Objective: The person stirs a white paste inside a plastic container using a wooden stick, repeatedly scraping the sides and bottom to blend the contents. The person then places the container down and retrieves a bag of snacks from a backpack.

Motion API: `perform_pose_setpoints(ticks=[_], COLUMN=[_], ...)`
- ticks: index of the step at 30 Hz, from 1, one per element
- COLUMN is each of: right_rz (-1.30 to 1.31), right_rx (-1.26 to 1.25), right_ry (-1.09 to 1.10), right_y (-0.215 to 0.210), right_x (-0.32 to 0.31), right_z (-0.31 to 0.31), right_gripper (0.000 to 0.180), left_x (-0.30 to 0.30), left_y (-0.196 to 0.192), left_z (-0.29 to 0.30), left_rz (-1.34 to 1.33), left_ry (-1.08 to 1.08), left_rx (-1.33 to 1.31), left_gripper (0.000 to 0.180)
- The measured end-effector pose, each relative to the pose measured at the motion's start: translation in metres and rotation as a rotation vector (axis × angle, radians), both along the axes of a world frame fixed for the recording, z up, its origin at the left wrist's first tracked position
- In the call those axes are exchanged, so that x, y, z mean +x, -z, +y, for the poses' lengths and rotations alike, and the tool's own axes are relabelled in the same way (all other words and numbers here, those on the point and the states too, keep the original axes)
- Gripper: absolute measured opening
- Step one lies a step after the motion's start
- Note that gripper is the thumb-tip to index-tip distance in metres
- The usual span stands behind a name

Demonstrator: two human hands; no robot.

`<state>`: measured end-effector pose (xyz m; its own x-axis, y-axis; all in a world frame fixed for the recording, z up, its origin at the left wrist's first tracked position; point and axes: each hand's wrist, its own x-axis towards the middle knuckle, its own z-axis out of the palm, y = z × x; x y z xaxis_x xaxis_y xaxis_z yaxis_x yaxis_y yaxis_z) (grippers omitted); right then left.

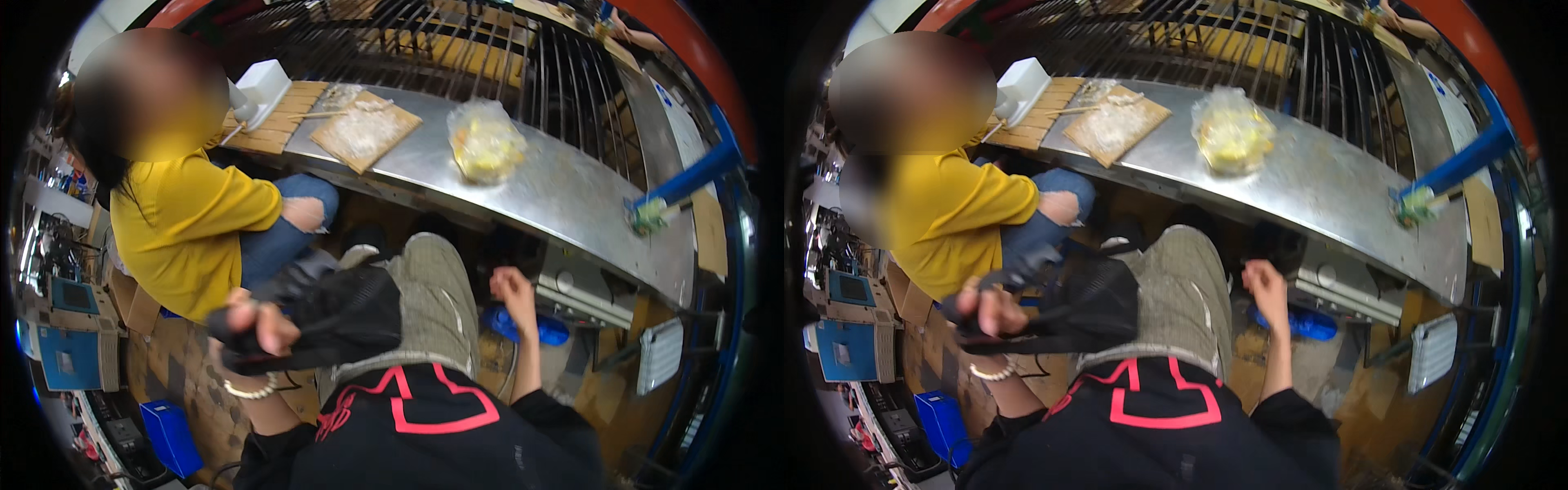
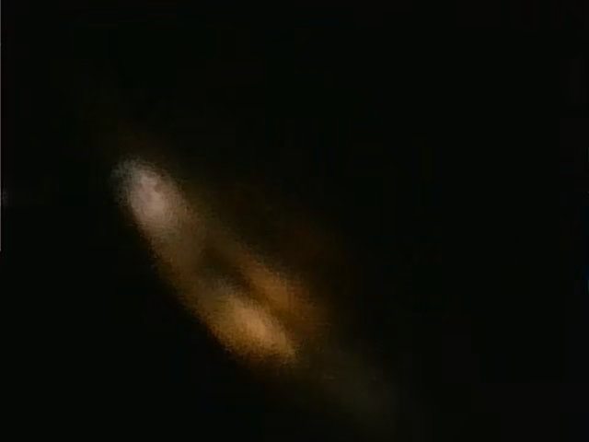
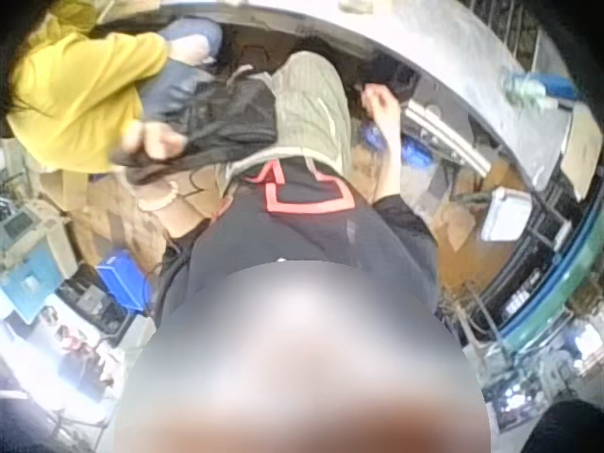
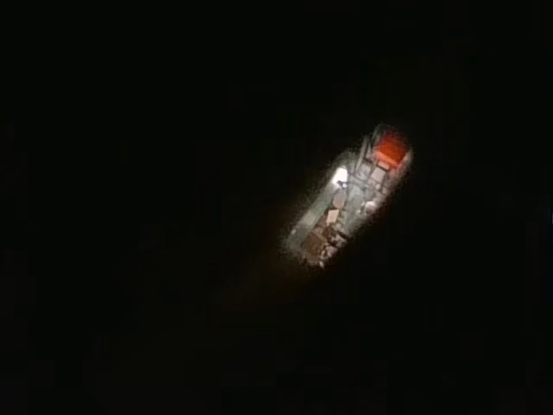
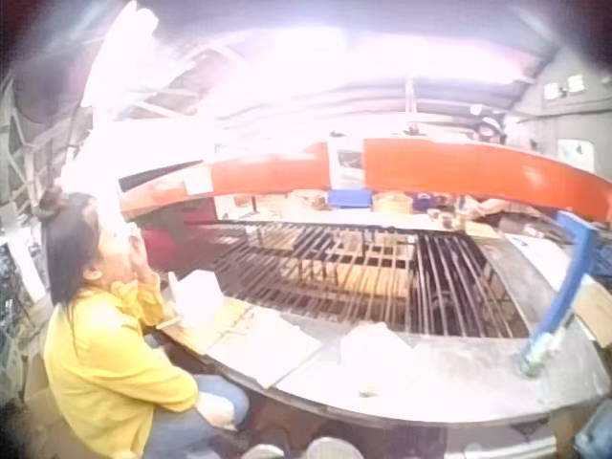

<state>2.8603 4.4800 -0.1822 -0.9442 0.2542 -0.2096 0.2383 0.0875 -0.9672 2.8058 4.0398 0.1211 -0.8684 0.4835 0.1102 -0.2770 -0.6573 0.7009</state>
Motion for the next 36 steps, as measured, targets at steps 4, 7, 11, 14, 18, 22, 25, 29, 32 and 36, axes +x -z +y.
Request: perform_pose_setpoints(ticks=[4,7,11,14,18,22,25,29,32,36], right_rz=[0.193,0.26,0.291,0.246,0.367,0.607,0.738,0.564,0.605,0.458], right_rx=[0.108,0.165,0.174,0.113,0.093,0.152,0.158,0.214,0.192,-0.009], right_ry=[0.029,0.009,-0.064,-0.112,-0.203,-0.406,-0.55,-0.601,-0.539,-0.218], right_y=[-0.114,-0.155,-0.172,-0.186,-0.224,-0.253,-0.247,-0.213,-0.194,-0.185], right_x=[-0.031,-0.033,-0.022,-0.006,0.01,0.03,0.034,0.029,0.023,0.013], right_z=[-0.022,-0.037,-0.047,-0.054,-0.071,-0.09,-0.11,-0.129,-0.135,-0.136], right_gripper=[0.022,0.019,0.017,0.016,0.015,0.042,0.071,0.049,0.023,0.026], left_x=[0.014,0.04,0.073,0.078,0.032,0.043,0.052,0.042,0.027,0.007], left_y=[-0.037,-0.041,-0.039,-0.048,-0.052,-0.036,-0.033,-0.023,-0.022,-0.03], left_z=[-0.048,-0.07,-0.072,-0.045,0.011,0.058,0.086,0.128,0.136,0.137], left_rz=[0.286,0.382,0.429,0.581,0.631,0.512,0.208,0.186,0.222,0.39], left_ry=[0.131,0.054,-0.139,-0.053,0.408,0.14,0.25,0.438,0.479,0.352], left_rx=[0.067,0.002,0.159,0.281,0.251,-0.166,-0.57,-0.574,-0.509,-0.729], left_gripper=[0.055,0.055,0.056,0.057,0.053,0.04,0.04,0.033,0.032,0.075])
